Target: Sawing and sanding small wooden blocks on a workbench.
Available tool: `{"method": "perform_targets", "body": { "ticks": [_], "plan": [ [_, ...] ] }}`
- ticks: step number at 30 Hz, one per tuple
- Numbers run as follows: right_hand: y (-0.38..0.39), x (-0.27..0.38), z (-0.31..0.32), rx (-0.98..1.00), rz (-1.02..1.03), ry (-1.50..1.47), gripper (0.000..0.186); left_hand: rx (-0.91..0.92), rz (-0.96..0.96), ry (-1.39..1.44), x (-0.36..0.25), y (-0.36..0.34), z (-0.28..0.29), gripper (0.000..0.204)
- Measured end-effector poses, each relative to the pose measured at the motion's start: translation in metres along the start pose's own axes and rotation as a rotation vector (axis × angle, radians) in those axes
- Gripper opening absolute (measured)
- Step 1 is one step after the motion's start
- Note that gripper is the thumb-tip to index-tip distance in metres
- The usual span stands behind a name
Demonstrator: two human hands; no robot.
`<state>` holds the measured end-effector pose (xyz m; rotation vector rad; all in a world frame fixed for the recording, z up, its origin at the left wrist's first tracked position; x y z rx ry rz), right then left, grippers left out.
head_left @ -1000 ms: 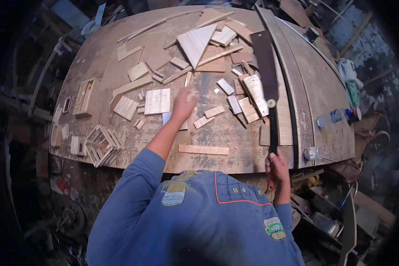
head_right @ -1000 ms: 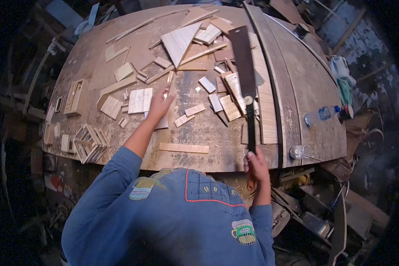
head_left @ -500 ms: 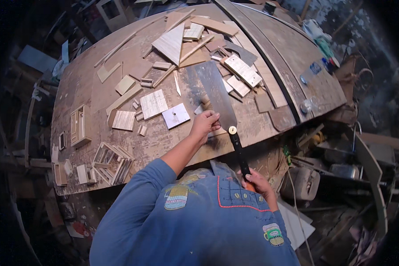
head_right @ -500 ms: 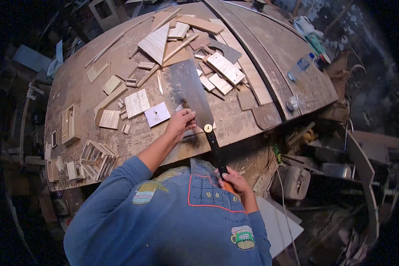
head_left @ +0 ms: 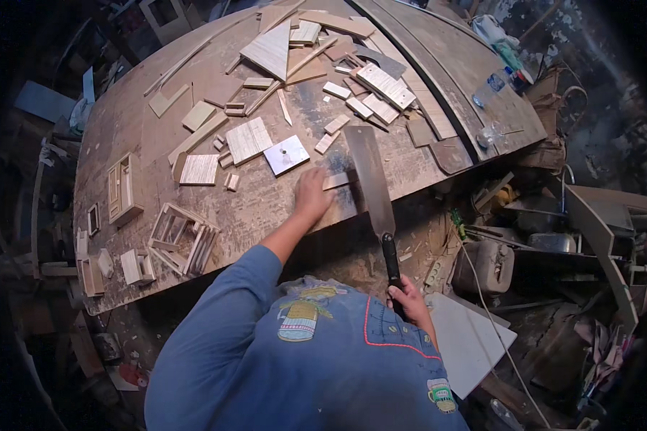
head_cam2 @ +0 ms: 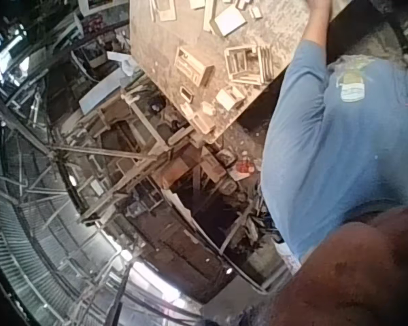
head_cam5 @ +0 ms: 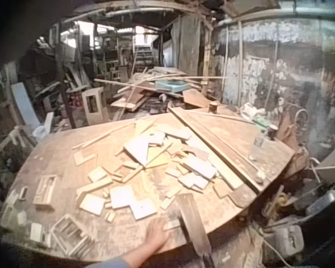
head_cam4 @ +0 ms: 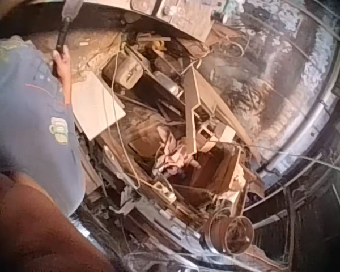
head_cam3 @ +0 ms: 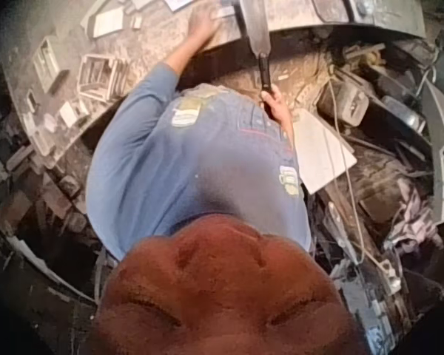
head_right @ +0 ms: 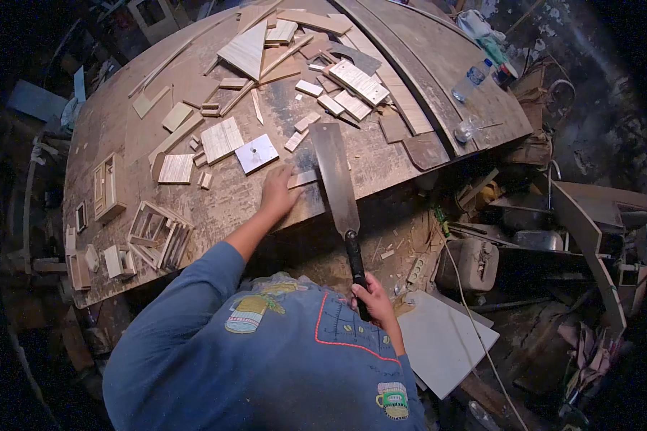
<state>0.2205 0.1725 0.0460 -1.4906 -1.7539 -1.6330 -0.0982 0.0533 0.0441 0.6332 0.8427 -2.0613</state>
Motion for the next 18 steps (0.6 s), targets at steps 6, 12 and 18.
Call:
{"method": "perform_targets", "body": {
  "ticks": [6,12,18],
  "plan": [
    [0.007,-0.006,0.021,-0.164,0.054,0.548,0.031,-0.003,0.078,0.044,0.002,0.001,-0.024,0.030],
    [0.010,-0.007,0.026,-0.384,0.241,0.990,0.028,-0.109,0.067,0.051,-0.016,0.025,-0.044,0.024],
    [0.017,-0.028,0.036,-0.357,0.268,1.056,0.045,-0.148,0.009,-0.020,-0.036,0.036,-0.058,0.025]
  ]
}}
Point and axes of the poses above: each hand's wrist, its own y-axis away from the middle knuckle, its own z-axis out of the back of the hand, x = y × z, the point moved 6 cm from there along -y, towards the middle knuckle, and after that the axes turned 3 degrees about y, right-handed, at the moved point
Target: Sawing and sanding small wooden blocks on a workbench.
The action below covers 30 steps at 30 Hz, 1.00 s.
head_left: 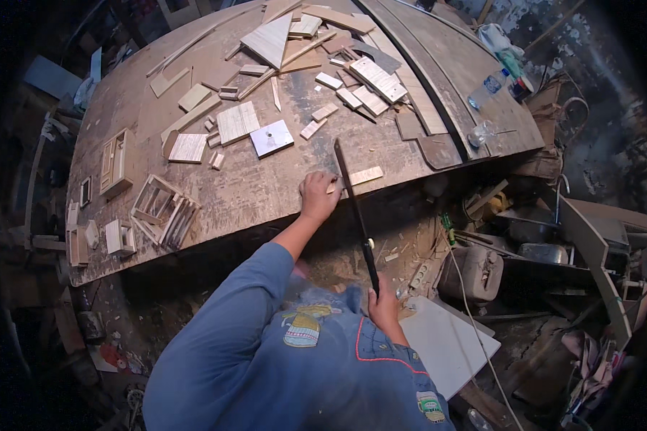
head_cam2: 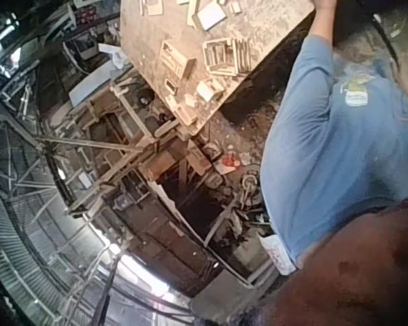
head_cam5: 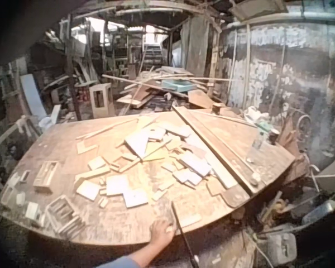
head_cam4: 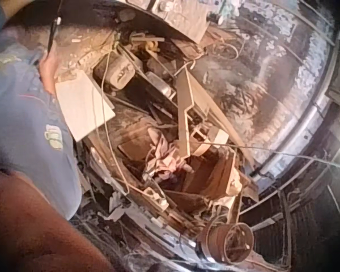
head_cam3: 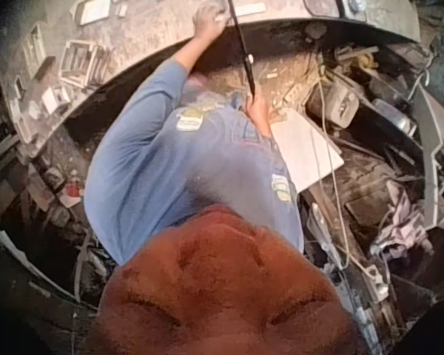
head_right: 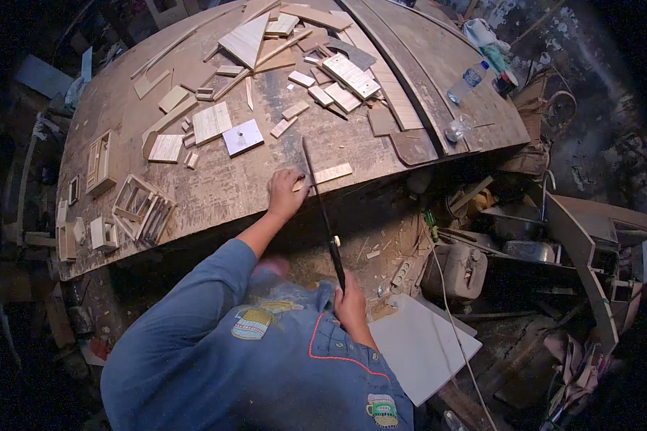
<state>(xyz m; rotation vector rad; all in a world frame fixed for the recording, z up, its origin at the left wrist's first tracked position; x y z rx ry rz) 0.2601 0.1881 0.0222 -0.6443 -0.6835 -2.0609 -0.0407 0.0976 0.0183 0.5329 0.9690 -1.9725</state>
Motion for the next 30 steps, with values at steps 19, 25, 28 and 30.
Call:
{"method": "perform_targets", "body": {
  "ticks": [19,25,28,30],
  "plan": [
    [-0.002,0.002,0.010,-0.040,-0.035,0.152,0.037,0.059,0.060,-0.161,-0.002,-0.002,-0.007,0.029],
    [-0.010,-0.010,-0.004,0.020,-0.091,0.188,0.034,0.004,0.022,-0.170,-0.008,-0.003,-0.003,0.031],
    [-0.013,-0.013,-0.012,0.013,-0.050,0.248,0.026,0.004,0.032,-0.168,-0.007,-0.003,-0.002,0.031],
    [-0.012,-0.014,-0.015,-0.012,-0.031,0.226,0.025,0.016,0.052,-0.172,-0.006,-0.004,-0.001,0.032]
  ]
}}
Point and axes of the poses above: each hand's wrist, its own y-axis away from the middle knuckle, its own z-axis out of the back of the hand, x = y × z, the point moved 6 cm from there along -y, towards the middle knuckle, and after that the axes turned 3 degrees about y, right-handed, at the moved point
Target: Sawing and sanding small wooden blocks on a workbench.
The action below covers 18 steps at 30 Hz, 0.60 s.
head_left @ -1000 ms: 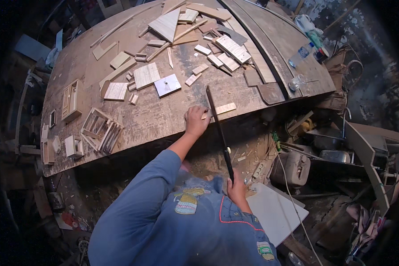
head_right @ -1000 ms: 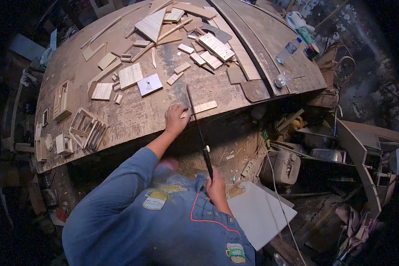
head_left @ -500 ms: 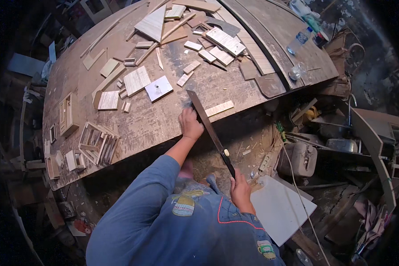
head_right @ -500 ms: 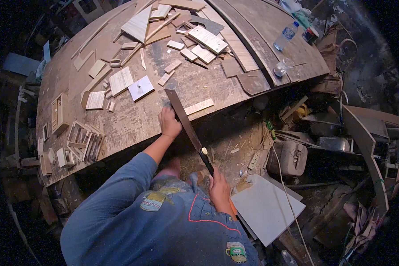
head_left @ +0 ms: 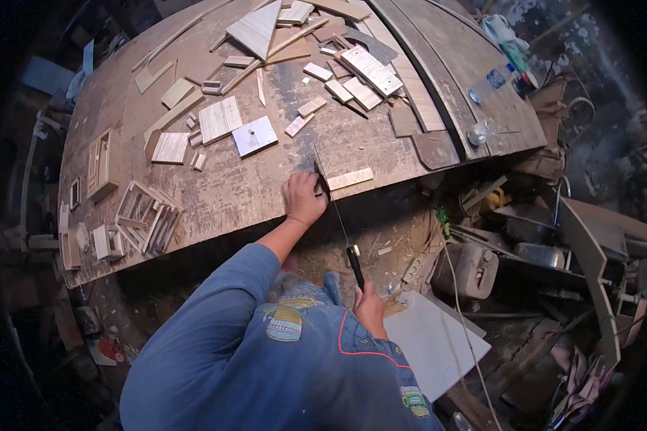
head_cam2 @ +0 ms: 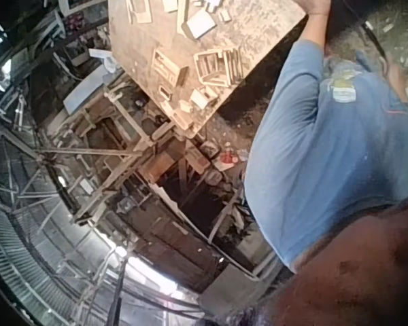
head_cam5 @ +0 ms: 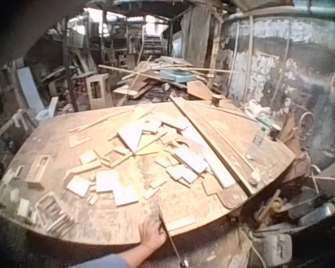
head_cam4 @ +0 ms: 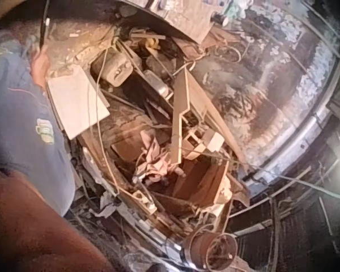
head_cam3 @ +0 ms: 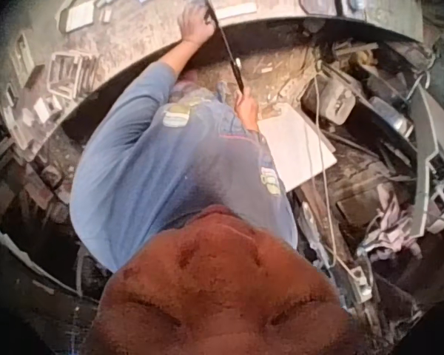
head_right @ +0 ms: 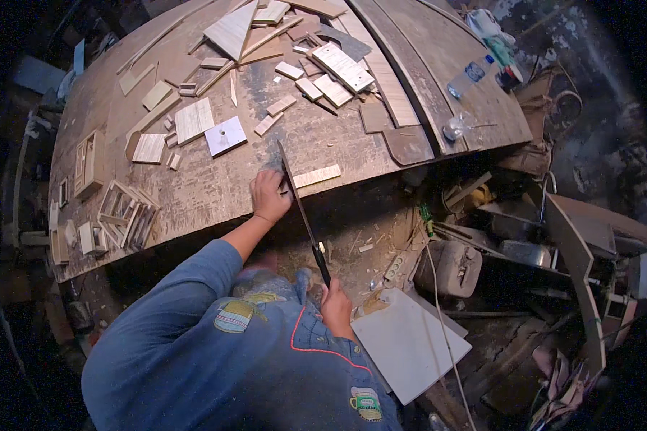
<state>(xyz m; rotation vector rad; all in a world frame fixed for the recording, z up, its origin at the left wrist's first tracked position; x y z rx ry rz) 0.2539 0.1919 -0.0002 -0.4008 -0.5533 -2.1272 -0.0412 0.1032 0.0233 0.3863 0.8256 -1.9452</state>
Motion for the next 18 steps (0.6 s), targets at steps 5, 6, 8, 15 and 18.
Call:
{"method": "perform_targets", "body": {
  "ticks": [5,6,8,15,18],
  "plan": [
    [-0.006,-0.002,-0.007,0.073,-0.060,-0.004,0.027,-0.007,-0.018,-0.003,0.000,0.001,-0.001,0.031],
    [-0.015,0.004,-0.007,0.064,-0.058,0.013,0.027,-0.010,-0.013,-0.003,0.000,0.001,-0.001,0.031],
    [-0.026,0.011,-0.009,0.056,-0.055,0.034,0.026,-0.011,-0.009,-0.001,-0.001,0.001,0.000,0.032],
    [-0.009,0.003,-0.011,0.015,-0.030,-0.054,0.025,0.010,0.015,0.034,-0.003,0.001,0.003,0.030],
    [-0.019,0.008,-0.012,0.045,-0.047,-0.037,0.024,0.004,0.001,0.048,-0.002,0.001,0.003,0.029]
  ]
}}
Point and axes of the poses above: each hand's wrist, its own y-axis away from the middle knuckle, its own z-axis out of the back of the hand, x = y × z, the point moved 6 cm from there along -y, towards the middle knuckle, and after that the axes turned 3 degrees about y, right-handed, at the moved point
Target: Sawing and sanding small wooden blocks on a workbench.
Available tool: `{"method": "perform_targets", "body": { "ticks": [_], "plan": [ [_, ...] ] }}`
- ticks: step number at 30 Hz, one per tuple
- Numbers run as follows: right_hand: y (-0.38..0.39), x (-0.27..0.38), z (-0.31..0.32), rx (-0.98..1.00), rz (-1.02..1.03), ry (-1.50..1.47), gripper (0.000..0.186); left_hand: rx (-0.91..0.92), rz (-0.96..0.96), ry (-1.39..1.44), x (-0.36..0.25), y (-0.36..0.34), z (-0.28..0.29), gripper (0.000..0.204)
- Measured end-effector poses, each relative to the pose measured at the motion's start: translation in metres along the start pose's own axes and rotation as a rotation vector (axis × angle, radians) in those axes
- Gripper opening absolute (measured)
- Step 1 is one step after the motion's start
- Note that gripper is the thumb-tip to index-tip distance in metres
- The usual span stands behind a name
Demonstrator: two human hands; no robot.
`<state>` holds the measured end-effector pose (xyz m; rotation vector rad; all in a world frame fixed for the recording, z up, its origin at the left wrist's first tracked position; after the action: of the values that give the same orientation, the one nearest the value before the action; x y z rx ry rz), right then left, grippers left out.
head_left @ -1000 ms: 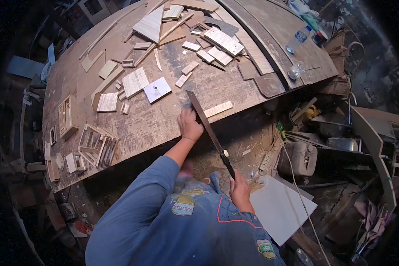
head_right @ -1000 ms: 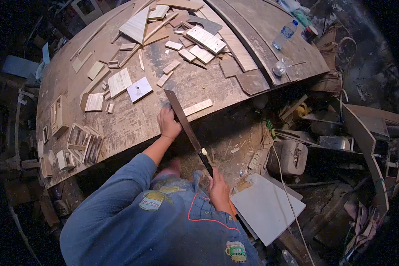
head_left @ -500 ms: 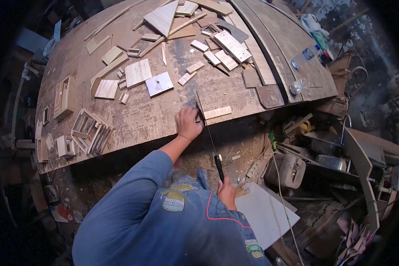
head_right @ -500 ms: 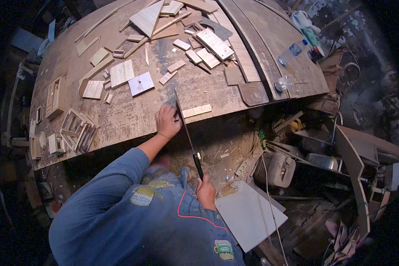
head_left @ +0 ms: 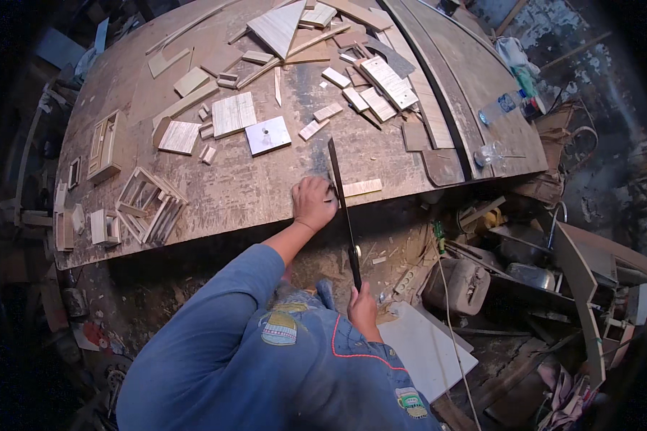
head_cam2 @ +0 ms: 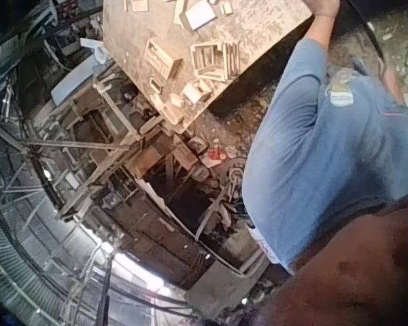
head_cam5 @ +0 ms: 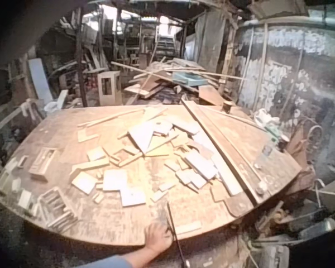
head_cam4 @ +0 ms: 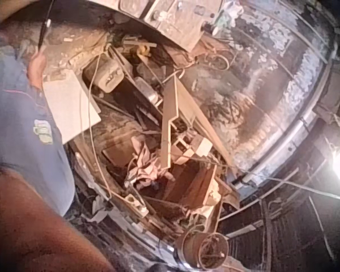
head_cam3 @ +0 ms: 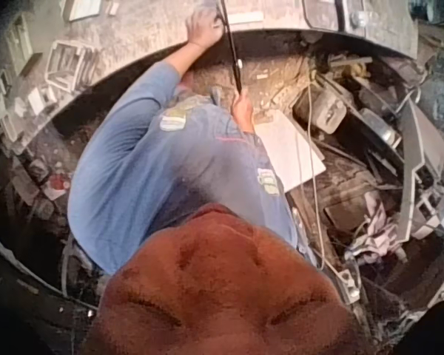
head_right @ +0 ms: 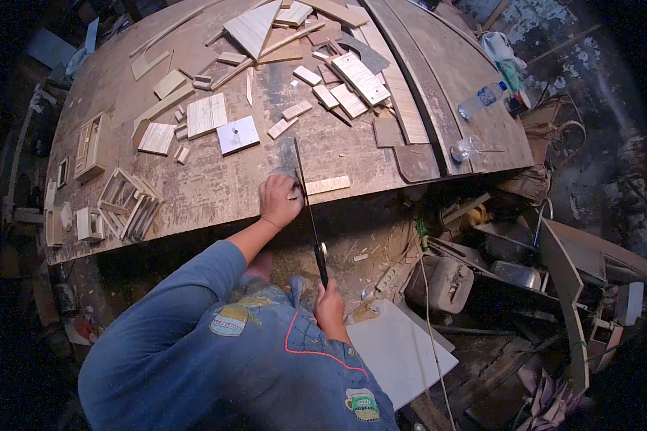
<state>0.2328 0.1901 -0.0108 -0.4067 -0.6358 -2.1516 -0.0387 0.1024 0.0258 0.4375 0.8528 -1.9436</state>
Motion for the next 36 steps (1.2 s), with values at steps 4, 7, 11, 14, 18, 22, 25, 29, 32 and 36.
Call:
{"method": "perform_targets", "body": {
  "ticks": [4,7,11,14,18,22,25,29,32,36],
  "plan": [
    [-0.030,0.015,-0.006,-0.064,0.043,-0.016,0.025,-0.016,-0.020,0.006,-0.004,-0.001,-0.002,0.027],
    [-0.023,0.017,-0.002,-0.052,0.053,-0.029,0.024,-0.022,-0.004,0.007,-0.002,-0.001,0.001,0.028],
    [-0.006,0.002,-0.004,0.004,-0.004,-0.035,0.024,-0.006,-0.015,-0.007,-0.003,-0.001,0.003,0.028],
    [-0.014,0.008,-0.005,-0.044,0.024,-0.055,0.022,-0.003,-0.030,0.014,-0.004,-0.001,0.003,0.028],
    [-0.049,0.039,-0.003,-0.058,0.042,-0.060,0.025,-0.006,-0.045,-0.003,-0.004,-0.001,0.000,0.027],
    [-0.046,0.041,0.002,-0.006,0.098,-0.144,0.035,0.027,-0.007,0.011,0.000,0.000,-0.001,0.030],
    [-0.035,0.024,-0.001,0.031,0.180,-0.283,0.041,0.030,-0.006,0.018,-0.002,0.001,0.003,0.030],
    [-0.022,-0.016,-0.028,0.237,0.066,-0.626,0.048,0.045,-0.002,0.033,-0.003,-0.002,-0.001,0.031],
    [0.000,-0.011,-0.020,0.389,-0.184,-0.962,0.048,0.044,0.001,0.034,0.000,0.000,0.000,0.030],
    [0.007,-0.024,-0.013,0.404,-0.223,-1.112,0.049,0.039,-0.003,0.040,-0.002,0.000,-0.001,0.030]
  ]
}}
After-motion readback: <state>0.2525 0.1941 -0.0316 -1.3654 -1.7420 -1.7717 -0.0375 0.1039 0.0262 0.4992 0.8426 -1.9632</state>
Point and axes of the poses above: each hand's wrist, its own y-axis away from the middle knuckle, its own z-axis out of the back of the hand, x = y × z, the point moved 6 cm from there along -y, towards the middle knuckle, and after that the axes turned 3 degrees about y, right-handed, at the moved point
